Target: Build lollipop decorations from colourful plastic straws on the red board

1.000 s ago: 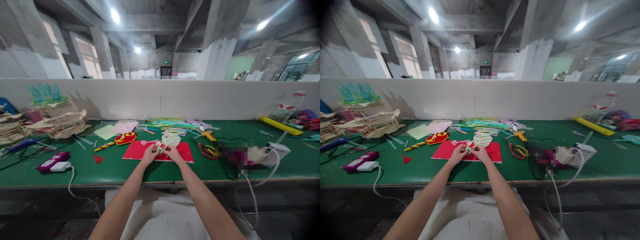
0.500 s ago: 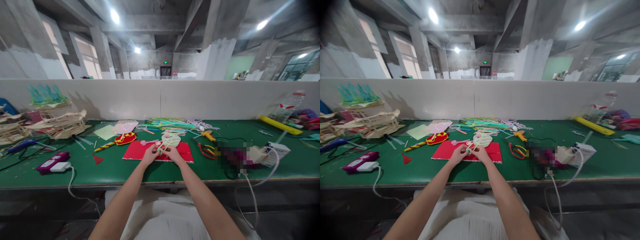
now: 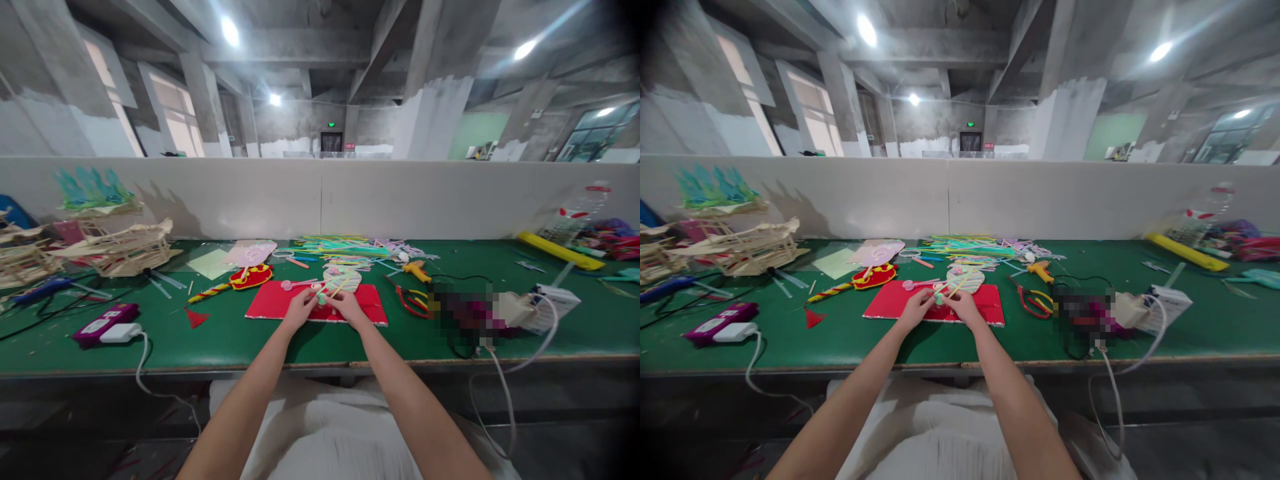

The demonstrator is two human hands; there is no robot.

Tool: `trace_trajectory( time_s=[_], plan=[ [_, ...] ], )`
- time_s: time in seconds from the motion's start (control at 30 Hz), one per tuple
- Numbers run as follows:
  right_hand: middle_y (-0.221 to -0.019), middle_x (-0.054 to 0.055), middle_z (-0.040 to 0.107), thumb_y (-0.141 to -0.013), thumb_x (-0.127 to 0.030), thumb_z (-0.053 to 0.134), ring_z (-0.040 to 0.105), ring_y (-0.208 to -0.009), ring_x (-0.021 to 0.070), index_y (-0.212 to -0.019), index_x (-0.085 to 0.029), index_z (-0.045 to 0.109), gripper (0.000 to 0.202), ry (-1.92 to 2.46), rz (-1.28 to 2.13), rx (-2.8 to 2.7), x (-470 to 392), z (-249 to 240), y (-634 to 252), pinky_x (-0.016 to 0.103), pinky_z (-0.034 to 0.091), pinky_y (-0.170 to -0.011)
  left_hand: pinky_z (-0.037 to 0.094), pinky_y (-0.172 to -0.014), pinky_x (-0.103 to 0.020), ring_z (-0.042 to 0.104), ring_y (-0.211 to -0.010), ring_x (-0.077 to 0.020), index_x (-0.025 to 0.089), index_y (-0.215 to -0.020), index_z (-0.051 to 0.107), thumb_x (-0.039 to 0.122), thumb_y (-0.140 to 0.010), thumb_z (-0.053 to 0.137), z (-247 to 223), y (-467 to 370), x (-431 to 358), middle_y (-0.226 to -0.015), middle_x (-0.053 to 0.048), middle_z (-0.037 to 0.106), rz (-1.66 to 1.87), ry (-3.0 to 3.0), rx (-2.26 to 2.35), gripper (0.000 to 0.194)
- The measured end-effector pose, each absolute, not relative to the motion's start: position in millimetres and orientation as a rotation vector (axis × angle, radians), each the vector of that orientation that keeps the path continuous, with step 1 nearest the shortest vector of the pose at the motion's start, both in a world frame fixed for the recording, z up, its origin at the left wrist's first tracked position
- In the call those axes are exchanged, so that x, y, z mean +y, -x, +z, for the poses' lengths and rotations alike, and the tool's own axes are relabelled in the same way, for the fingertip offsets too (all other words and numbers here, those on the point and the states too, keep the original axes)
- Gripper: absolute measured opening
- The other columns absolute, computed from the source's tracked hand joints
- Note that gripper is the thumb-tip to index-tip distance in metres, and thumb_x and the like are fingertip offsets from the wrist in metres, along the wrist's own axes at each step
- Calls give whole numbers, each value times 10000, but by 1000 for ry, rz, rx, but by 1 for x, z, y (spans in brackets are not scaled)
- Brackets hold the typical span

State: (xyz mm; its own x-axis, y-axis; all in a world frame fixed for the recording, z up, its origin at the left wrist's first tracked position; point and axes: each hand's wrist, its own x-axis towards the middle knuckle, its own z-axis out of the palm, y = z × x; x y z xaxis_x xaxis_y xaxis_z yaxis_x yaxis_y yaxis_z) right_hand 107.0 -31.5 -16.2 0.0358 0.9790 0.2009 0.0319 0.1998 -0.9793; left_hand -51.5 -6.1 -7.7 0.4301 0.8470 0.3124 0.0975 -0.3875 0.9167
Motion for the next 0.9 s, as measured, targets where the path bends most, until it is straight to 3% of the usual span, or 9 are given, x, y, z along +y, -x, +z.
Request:
trace_trajectory(
  time_s=[0.2,0.37,0.9],
  plan=[
    [-595,9,598,-574,-414,641,443,-353,80,-780,-142,608,343,1064,1048,-1262,-28,-19,-108,224,378,-373,460,-711,-285,598,-709,-155,143,-804,546,372,-712,499,-7,52,-4,-746,-36,627,1023,-1789,781,251],
    [-661,16,602,-650,-488,537,445,-355,76,-770,-152,607,364,1076,1044,-1232,-30,-16,-107,221,371,-356,459,-709,-294,608,-701,-162,135,-810,542,389,-687,528,-7,53,-1,-762,-47,642,1064,-1707,831,282],
    [-579,3,591,-602,-428,612,443,-373,71,-790,-129,603,353,1058,1080,-1294,-33,-15,-106,204,367,-384,480,-694,-315,610,-658,-161,132,-769,529,399,-678,537,-3,52,-8,-697,-44,641,996,-1665,799,282]
  ],
)
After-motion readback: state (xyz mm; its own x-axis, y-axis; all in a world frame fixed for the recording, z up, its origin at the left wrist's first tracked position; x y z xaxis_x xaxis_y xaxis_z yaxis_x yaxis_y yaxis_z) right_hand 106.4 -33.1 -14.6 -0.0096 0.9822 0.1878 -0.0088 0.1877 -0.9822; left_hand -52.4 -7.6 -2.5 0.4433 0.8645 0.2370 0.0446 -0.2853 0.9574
